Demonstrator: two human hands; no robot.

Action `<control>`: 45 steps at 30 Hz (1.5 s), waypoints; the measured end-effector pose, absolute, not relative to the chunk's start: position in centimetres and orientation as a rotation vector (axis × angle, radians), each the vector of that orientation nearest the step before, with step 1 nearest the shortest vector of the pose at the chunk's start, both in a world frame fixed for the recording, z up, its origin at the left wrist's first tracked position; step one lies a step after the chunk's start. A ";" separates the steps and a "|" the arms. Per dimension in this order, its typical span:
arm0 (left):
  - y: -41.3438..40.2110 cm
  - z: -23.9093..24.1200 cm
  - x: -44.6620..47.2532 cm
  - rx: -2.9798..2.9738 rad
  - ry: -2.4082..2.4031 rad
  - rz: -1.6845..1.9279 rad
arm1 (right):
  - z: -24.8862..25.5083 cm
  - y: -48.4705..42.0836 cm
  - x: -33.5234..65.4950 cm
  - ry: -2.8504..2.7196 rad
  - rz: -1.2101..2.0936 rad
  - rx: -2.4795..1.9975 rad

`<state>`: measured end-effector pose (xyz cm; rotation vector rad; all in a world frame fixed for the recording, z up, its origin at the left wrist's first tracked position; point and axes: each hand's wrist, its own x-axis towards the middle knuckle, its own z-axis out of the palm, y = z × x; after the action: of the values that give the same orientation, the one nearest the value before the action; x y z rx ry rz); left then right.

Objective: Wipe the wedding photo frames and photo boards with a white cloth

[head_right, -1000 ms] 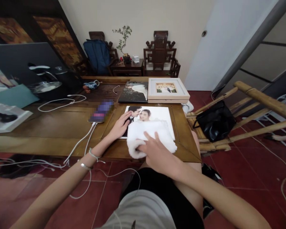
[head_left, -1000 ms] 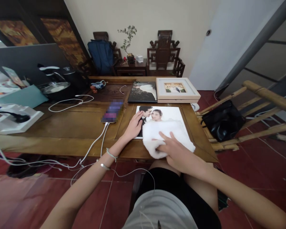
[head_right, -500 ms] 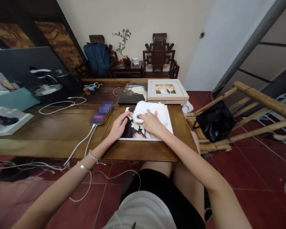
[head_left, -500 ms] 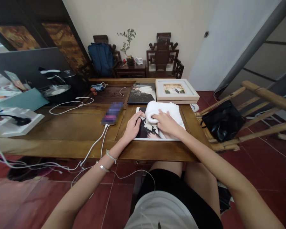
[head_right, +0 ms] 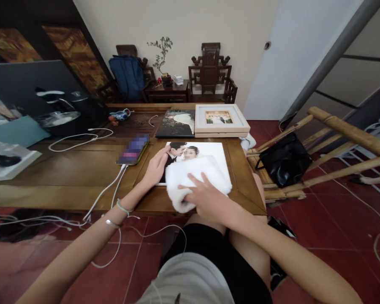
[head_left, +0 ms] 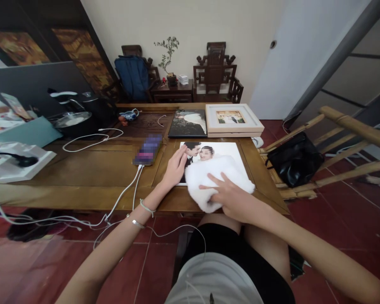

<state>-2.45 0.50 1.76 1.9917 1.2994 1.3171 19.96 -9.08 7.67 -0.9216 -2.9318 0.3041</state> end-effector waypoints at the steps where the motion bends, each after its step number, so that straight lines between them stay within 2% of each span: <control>1: 0.4 1.8 -2.4 2.063 1.318 1.242 | 8.0 -9.4 21.0 -2.908 0.338 -0.985; 4: 0.4 1.7 -2.4 2.176 1.342 1.100 | 8.6 -9.0 23.8 -2.806 0.397 -1.193; 12: 0.5 1.6 -2.4 2.206 1.345 1.095 | 8.6 -0.5 24.9 -2.565 0.268 -1.451; 18: 0.6 1.3 -2.5 2.215 1.351 1.086 | 9.6 5.0 18.3 -2.496 0.357 -1.430; 24: 0.7 1.3 -2.5 2.243 1.363 1.075 | 10.5 7.6 11.9 -2.674 0.487 -1.153; 29: 0.6 1.5 -2.4 2.237 1.345 1.064 | 10.2 7.1 12.2 -2.664 0.477 -1.178; 33: 0.7 1.3 -2.3 2.219 1.358 1.091 | 9.8 6.7 17.3 -2.596 0.514 -1.239; 38: 0.6 1.2 -2.4 2.194 1.343 1.104 | 8.5 6.0 24.7 -2.403 0.351 -1.444; 45: 0.7 1.3 -2.3 2.197 1.347 1.104 | 6.3 -3.2 26.8 -2.478 0.160 -1.513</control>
<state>-2.34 0.69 1.30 2.1967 1.3469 1.1040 26.84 -3.15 6.31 -1.5126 -2.4777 0.1601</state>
